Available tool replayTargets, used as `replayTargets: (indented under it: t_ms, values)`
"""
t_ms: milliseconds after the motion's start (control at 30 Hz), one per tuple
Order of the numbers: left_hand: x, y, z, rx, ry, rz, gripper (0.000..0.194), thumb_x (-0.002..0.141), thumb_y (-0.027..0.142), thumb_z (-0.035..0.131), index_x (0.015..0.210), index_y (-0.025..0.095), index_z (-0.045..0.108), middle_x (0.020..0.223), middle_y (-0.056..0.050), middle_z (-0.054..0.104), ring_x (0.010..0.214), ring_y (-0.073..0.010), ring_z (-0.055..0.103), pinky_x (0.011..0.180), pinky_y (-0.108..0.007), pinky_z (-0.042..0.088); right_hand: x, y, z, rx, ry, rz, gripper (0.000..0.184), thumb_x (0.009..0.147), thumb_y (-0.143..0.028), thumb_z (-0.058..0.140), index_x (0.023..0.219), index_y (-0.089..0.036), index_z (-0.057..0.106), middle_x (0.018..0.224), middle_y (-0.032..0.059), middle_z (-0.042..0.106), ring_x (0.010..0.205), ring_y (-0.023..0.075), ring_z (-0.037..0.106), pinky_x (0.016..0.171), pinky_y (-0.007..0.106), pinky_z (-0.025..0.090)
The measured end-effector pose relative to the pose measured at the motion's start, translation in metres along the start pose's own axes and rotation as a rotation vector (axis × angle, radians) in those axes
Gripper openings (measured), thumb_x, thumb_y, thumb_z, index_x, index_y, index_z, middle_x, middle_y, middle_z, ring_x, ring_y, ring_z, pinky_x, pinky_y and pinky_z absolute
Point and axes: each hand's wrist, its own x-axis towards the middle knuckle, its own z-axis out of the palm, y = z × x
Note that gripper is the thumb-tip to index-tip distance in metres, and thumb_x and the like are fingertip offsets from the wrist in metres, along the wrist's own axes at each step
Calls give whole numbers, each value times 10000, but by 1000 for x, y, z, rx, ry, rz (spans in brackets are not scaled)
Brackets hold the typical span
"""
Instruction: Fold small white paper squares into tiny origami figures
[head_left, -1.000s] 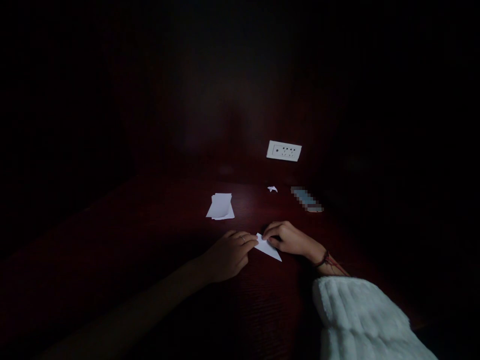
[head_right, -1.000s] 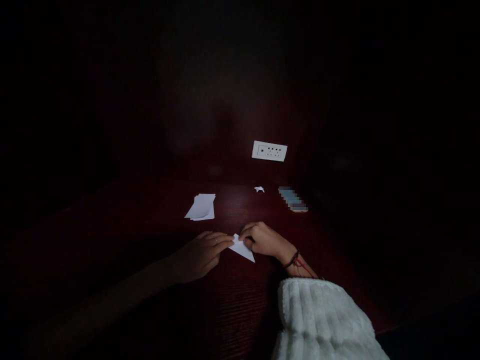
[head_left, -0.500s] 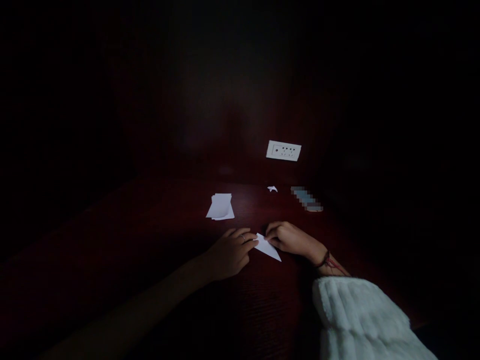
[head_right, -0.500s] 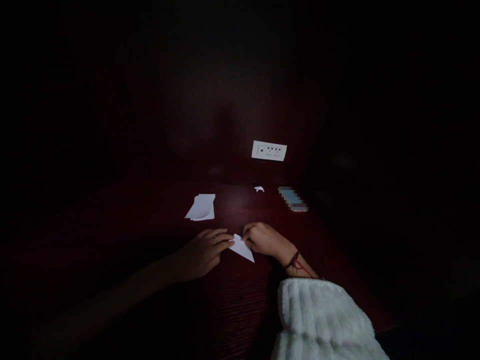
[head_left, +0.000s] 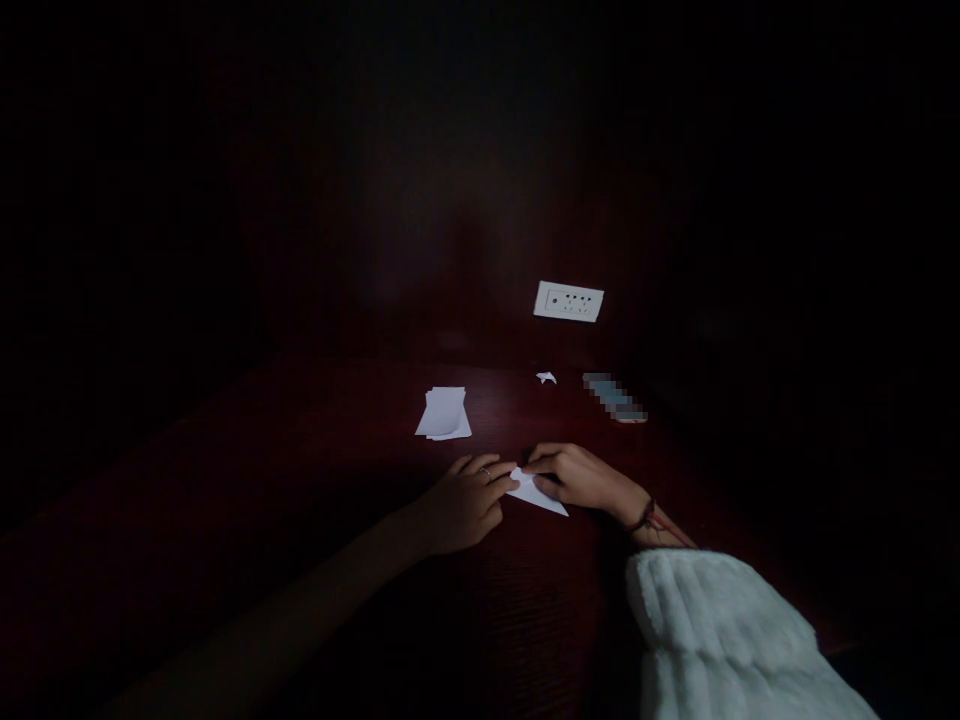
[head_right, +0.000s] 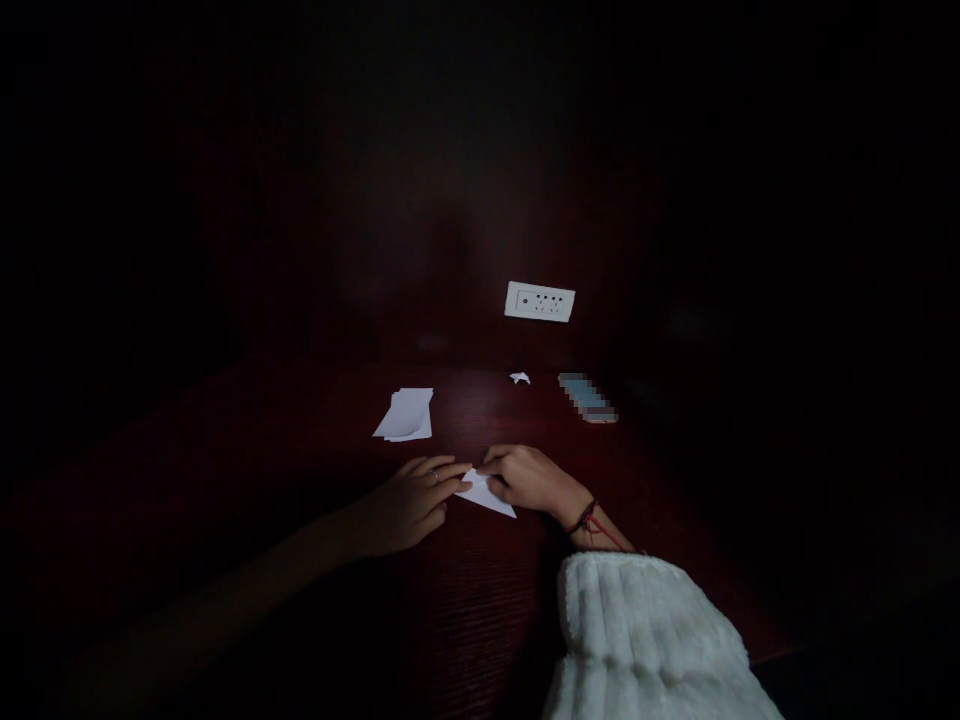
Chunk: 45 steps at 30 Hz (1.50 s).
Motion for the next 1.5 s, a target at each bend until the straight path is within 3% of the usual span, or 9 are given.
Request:
replayTargets:
  t_ms: [367, 733, 1000, 1133, 1333, 1500]
  values:
    - [5, 14, -7, 84, 40, -11, 319, 716, 164, 390, 1024, 193, 469, 1130, -47, 439, 995, -221, 376, 866, -418, 235, 2, -6, -11, -147, -79, 36, 249, 726, -170, 444, 932, -198, 581, 850, 36, 556, 786, 133, 507, 663, 223, 361]
    - [5, 9, 1, 110, 41, -16, 283, 732, 172, 390, 1002, 178, 475, 1141, -64, 428, 992, -231, 372, 850, -409, 252, -3, 3, -12, -212, -129, 80, 208, 733, -165, 453, 828, -227, 628, 765, 38, 589, 730, 138, 519, 564, 227, 335]
    - [-1, 7, 4, 55, 87, 20, 268, 757, 181, 375, 1010, 176, 465, 1139, -64, 419, 1049, -229, 333, 871, -405, 253, -1, 6, 5, 26, 106, 191, 203, 767, -225, 439, 900, -175, 584, 824, 38, 539, 760, 116, 497, 681, 223, 371]
    - [0, 11, 4, 5, 133, 13, 235, 776, 194, 363, 982, 172, 474, 1066, -64, 444, 1019, -213, 360, 861, -387, 279, 4, 3, 17, 135, 130, 279, 176, 702, -266, 535, 837, -158, 570, 830, 41, 485, 779, 123, 464, 712, 242, 372]
    - [5, 6, 3, -86, 240, -180, 188, 799, 191, 347, 931, 167, 479, 919, -41, 451, 851, -164, 439, 778, -338, 353, 11, -2, 24, 164, 154, 491, 43, 653, -193, 575, 688, -169, 582, 808, 36, 433, 827, 158, 401, 735, 303, 337]
    - [8, -6, 7, -187, 404, -272, 162, 778, 210, 405, 913, 190, 492, 937, -23, 430, 863, -151, 436, 776, -311, 369, 13, -12, 15, 193, 260, 394, 54, 714, -199, 509, 715, -169, 555, 831, 35, 413, 834, 150, 394, 724, 291, 338]
